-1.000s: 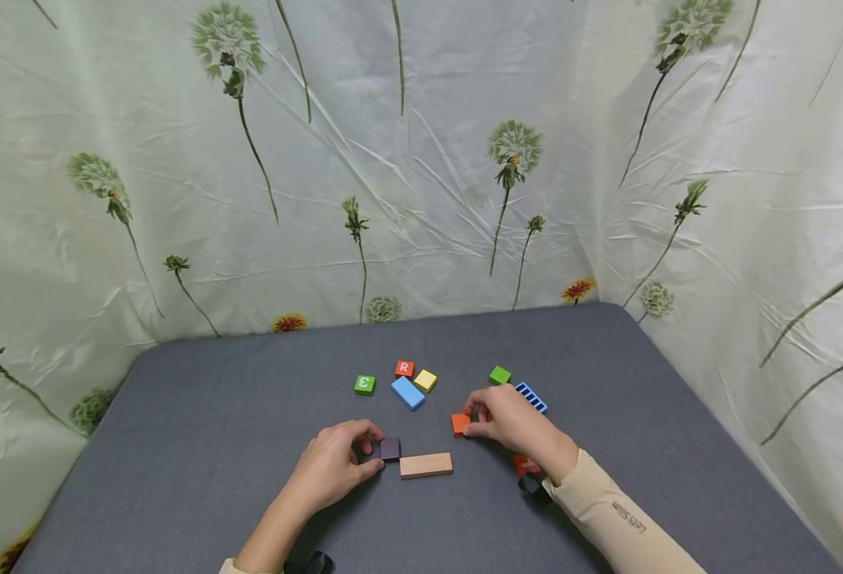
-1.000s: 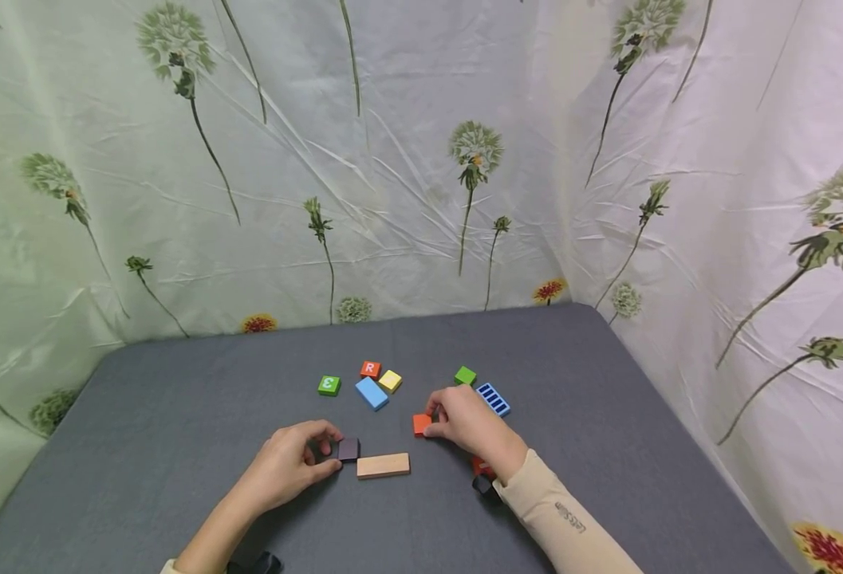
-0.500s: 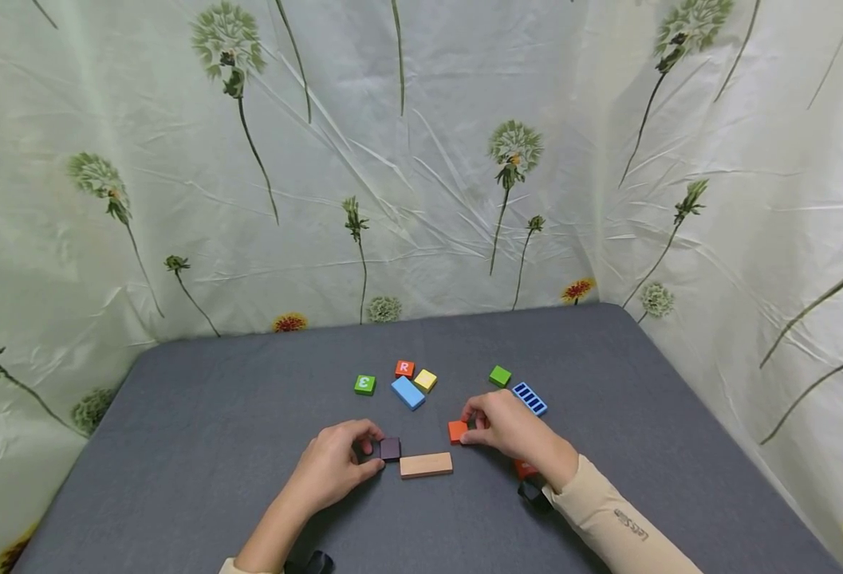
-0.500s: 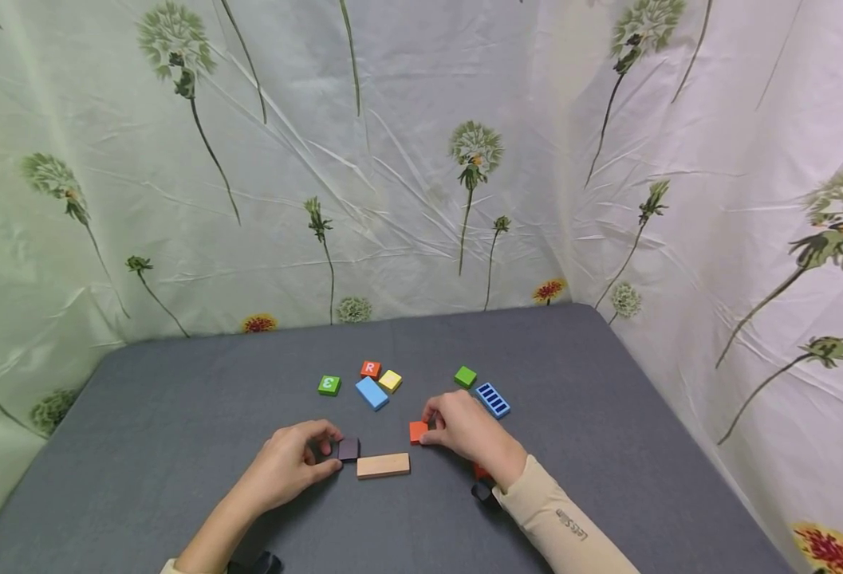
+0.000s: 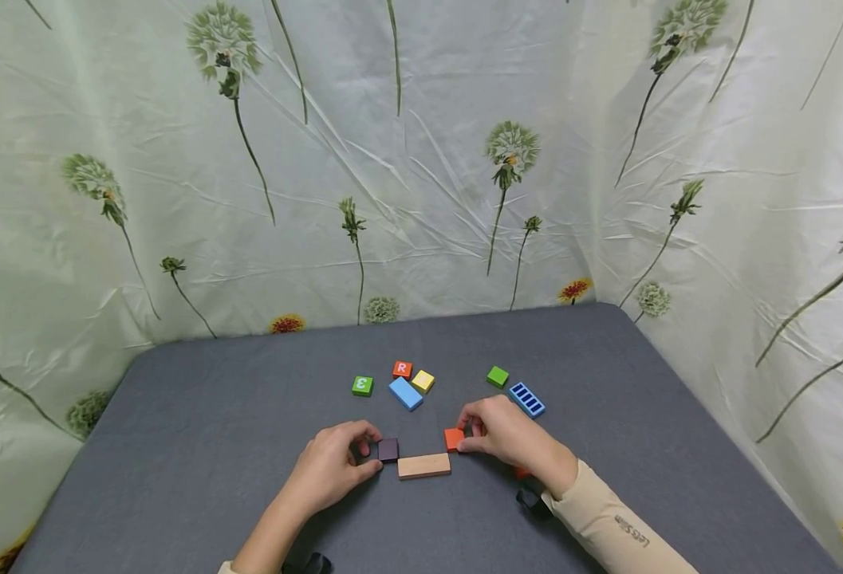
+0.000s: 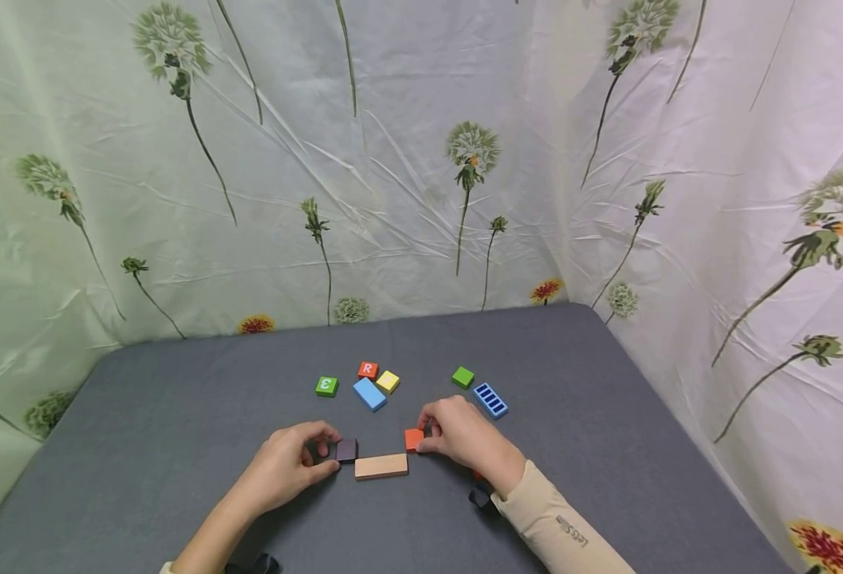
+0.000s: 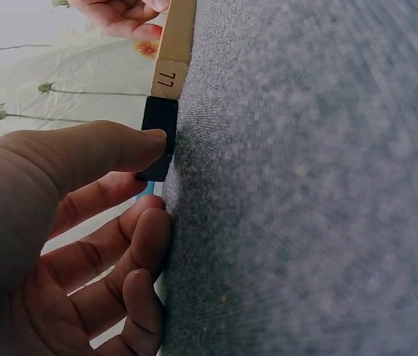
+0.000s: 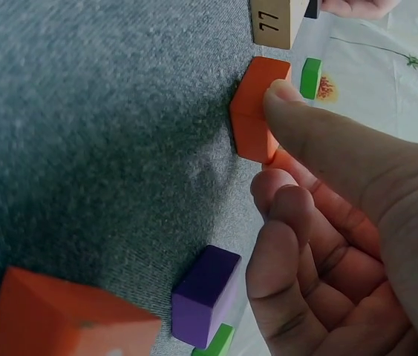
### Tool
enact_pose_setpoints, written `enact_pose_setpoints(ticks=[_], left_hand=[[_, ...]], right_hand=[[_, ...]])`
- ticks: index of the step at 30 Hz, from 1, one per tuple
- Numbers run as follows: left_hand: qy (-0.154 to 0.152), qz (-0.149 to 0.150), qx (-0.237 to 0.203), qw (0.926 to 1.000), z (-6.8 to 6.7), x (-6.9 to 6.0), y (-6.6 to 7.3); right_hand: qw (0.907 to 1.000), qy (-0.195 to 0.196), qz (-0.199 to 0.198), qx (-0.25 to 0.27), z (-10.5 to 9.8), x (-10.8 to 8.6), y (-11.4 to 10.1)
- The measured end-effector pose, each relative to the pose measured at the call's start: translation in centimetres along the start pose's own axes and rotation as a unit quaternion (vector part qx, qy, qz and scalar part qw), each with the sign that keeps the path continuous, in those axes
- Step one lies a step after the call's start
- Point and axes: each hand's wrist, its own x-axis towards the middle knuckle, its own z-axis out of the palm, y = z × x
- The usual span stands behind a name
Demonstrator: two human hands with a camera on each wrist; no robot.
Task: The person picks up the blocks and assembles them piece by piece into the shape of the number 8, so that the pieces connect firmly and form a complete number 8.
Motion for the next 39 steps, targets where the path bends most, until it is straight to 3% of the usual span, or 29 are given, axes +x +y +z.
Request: enact_pose_setpoints(ticks=[12,39], left_hand=[[0.000,0.004,-0.007,1.0000,-0.18,-0.13,0.10],[0.007,0.014,-0.004,0.9999,0.00,-0.07,-0.06]], right_hand=[[0.9998,-0.003,-0.016,0.011,0.00,-0.28,0.05],[0.9998,-0.014,-0.007,0.009,0.14,-0.20,-0.05]])
